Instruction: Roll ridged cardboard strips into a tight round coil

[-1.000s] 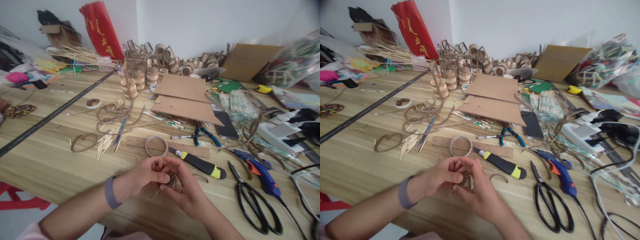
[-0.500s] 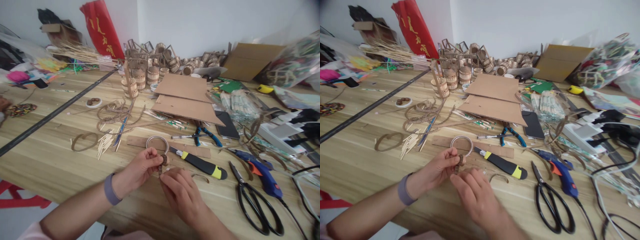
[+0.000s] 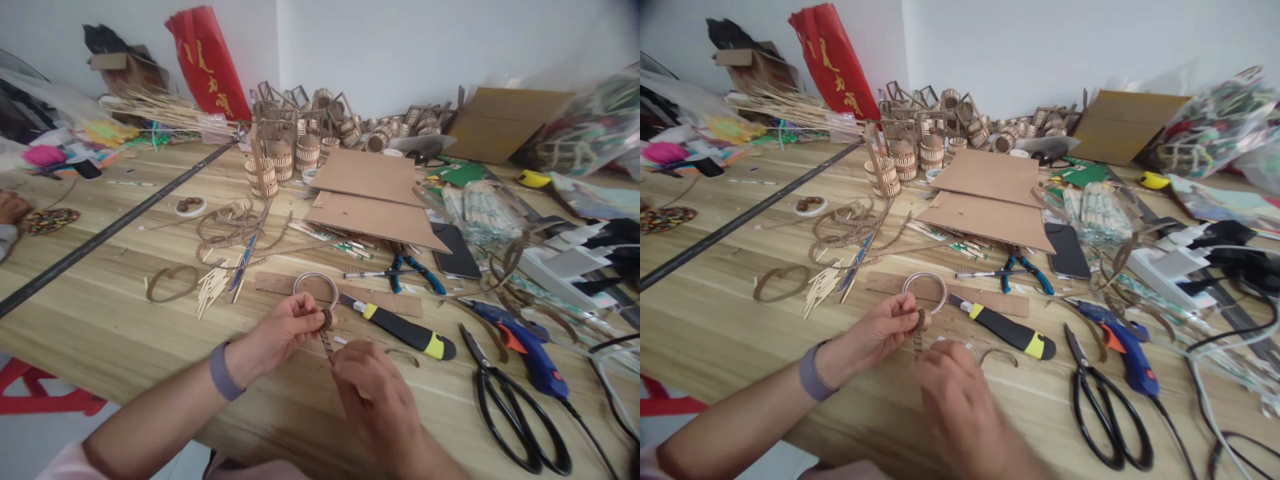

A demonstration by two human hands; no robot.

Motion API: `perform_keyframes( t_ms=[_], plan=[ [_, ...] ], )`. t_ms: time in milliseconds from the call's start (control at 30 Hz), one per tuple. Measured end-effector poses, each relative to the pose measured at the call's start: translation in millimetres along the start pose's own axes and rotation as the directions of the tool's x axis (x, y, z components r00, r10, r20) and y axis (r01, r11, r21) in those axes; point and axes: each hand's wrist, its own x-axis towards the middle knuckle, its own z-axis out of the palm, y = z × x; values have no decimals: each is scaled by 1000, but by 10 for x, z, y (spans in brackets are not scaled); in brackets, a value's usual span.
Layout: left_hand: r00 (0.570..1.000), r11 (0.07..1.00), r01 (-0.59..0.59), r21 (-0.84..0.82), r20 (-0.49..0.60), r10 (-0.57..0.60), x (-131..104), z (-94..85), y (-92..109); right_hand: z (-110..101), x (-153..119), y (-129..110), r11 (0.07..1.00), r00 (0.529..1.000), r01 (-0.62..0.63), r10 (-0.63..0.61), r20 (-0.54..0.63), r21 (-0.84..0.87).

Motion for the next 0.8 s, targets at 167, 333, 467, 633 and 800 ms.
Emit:
perform_keyframes(
  t_ms=[167,333,467,633,800],
  plan=[
    [996,992,-66,110,72,59,16,-44,-19,-36,152,-42,983,971,-182,184,-156,28],
    [991,981,-72,182,127,49,13,-67,-58,-58,192,-18,972,946,-209,229,-230,109],
    [982,978,-65,200,185,28,-13,-49,-51,-52,181,0,970,934,-210,237,-267,126],
    [973,973,-55,224,229,3,-44,-31,-20,-44,175,9,971,934,-209,234,-271,115],
    [974,960,-58,272,226,-5,-65,-19,6,-39,165,19,970,938,-202,232,-259,135]
  ],
)
